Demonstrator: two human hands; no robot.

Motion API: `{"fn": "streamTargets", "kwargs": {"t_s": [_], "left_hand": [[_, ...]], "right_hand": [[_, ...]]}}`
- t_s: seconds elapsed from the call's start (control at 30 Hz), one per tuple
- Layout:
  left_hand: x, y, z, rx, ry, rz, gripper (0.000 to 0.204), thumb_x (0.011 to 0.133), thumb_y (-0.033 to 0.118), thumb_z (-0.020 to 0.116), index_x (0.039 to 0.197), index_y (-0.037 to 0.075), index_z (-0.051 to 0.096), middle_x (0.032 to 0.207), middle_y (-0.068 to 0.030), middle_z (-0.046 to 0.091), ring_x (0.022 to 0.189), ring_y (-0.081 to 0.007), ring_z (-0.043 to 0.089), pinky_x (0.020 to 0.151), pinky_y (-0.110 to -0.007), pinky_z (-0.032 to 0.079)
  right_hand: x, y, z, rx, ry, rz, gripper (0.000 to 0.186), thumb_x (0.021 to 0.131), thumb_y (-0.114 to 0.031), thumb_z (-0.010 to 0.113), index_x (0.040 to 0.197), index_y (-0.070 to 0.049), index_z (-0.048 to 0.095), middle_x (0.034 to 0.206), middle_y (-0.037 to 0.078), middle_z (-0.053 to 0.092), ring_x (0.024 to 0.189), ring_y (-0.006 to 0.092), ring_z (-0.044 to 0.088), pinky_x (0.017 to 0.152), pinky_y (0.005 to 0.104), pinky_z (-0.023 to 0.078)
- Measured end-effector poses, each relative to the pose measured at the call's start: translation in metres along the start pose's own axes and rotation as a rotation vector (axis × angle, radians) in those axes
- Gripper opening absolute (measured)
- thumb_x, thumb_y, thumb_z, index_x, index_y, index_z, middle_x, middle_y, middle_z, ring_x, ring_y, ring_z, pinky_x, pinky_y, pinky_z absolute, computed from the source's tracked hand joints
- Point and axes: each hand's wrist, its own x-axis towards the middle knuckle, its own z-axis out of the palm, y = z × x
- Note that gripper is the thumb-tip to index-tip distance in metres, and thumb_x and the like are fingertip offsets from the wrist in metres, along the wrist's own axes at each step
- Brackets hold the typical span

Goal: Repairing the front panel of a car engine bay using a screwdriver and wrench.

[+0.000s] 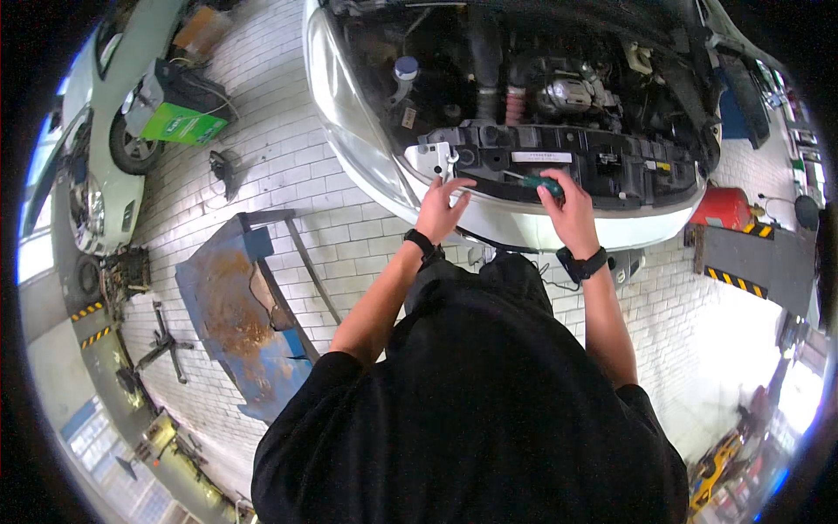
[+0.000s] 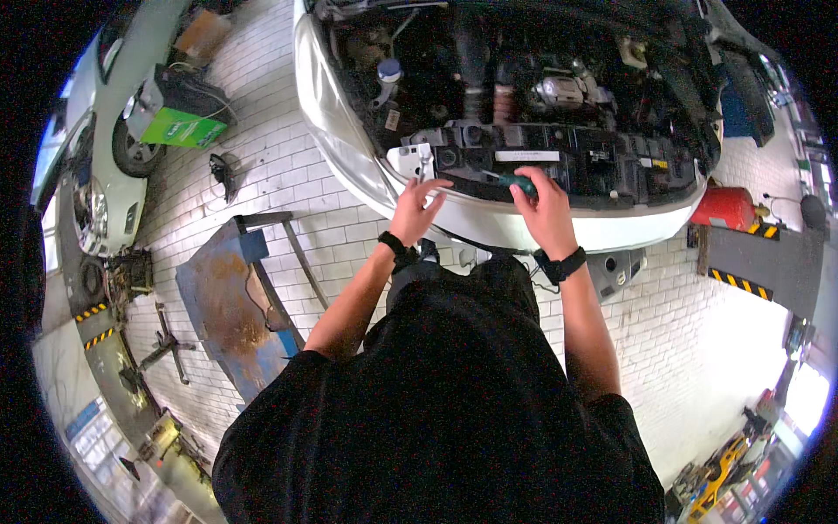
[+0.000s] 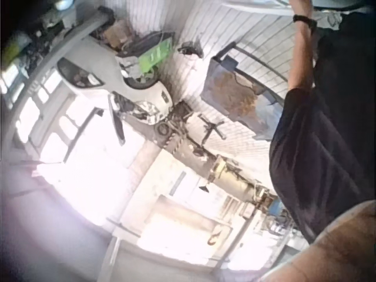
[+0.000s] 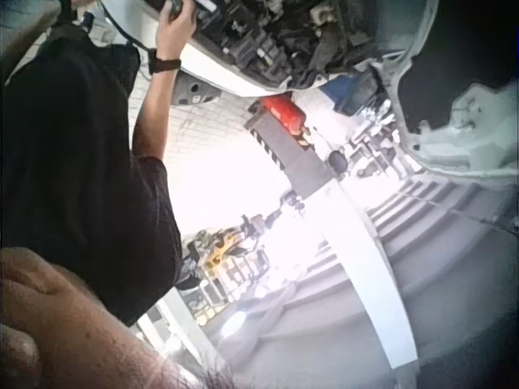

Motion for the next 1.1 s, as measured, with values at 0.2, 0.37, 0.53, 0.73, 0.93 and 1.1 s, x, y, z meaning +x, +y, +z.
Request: {"fn": "streamTargets", "kwargs": {"t_s": [0.2, 0.37, 0.53, 0.73, 0.93, 1.1], "left_hand": [[0.004, -0.061, -0.015, -0.139, 0.079, -0.095, 0.017, 0.085, 0.013, 0.060, 0.101, 0.011, 0.066, 0.063, -0.0059, 0.040, 0.057, -0.0156, 0.038, 0.053, -0.031, 0.034], [-0.006, -0.083, -0.038, -0.203, 0.007, -0.234, 0.018, 0.086, 0.012, 0.059, 0.103, 0.008, 0.063, 0.063, -0.0029, 0.037, 0.058, -0.0115, 0.036, 0.053, -0.029, 0.034], [-0.004, -0.092, -0.039, -0.210, 0.103, -0.175, 0.048, 0.088, 0.012, 0.056, 0.133, 0.013, 0.037, 0.089, -0.0107, 0.061, 0.081, -0.0217, 0.061, 0.076, -0.034, 0.047], [0.003, -0.080, -0.035, -0.221, -0.030, -0.168, 0.061, 0.091, 0.011, 0.053, 0.141, 0.015, 0.018, 0.090, -0.0124, 0.066, 0.089, -0.0203, 0.065, 0.080, -0.034, 0.047], [0.000, -0.072, -0.026, -0.212, -0.187, -0.232, 0.035, 0.092, 0.012, 0.051, 0.125, 0.005, 0.039, 0.075, -0.0077, 0.064, 0.066, -0.0119, 0.056, 0.062, -0.027, 0.043], [-0.022, -0.066, -0.015, -0.207, -0.236, -0.229, 0.023, 0.092, 0.020, 0.053, 0.086, -0.001, 0.061, 0.064, -0.0077, 0.064, 0.057, -0.0136, 0.057, 0.056, -0.028, 0.043]], "right_hand": [[0.011, 0.000, 0.012, -0.056, 0.036, 0.087, 0.023, 0.087, -0.017, 0.065, 0.105, -0.005, 0.059, 0.083, 0.012, 0.063, 0.057, 0.0178, 0.055, 0.055, 0.0291, 0.045], [0.006, 0.000, 0.017, -0.053, 0.041, 0.133, 0.023, 0.087, -0.017, 0.065, 0.106, -0.005, 0.059, 0.083, 0.011, 0.063, 0.057, 0.0166, 0.055, 0.055, 0.0282, 0.045], [-0.006, -0.004, 0.026, -0.050, -0.001, 0.171, 0.022, 0.088, -0.015, 0.065, 0.107, -0.006, 0.060, 0.085, 0.010, 0.063, 0.064, 0.0140, 0.055, 0.057, 0.0255, 0.044], [-0.029, -0.016, 0.035, -0.009, -0.032, 0.220, 0.023, 0.087, -0.014, 0.065, 0.108, -0.006, 0.058, 0.088, 0.011, 0.064, 0.058, 0.0158, 0.054, 0.054, 0.0269, 0.044], [-0.048, -0.026, 0.037, 0.061, 0.012, 0.201, 0.024, 0.086, -0.014, 0.065, 0.108, -0.006, 0.059, 0.091, 0.010, 0.065, 0.060, 0.0153, 0.053, 0.055, 0.0256, 0.044], [-0.074, -0.021, 0.023, 0.080, 0.085, 0.184, 0.023, 0.087, -0.014, 0.065, 0.107, -0.006, 0.059, 0.086, 0.009, 0.064, 0.058, 0.0141, 0.052, 0.053, 0.0253, 0.043]]}}
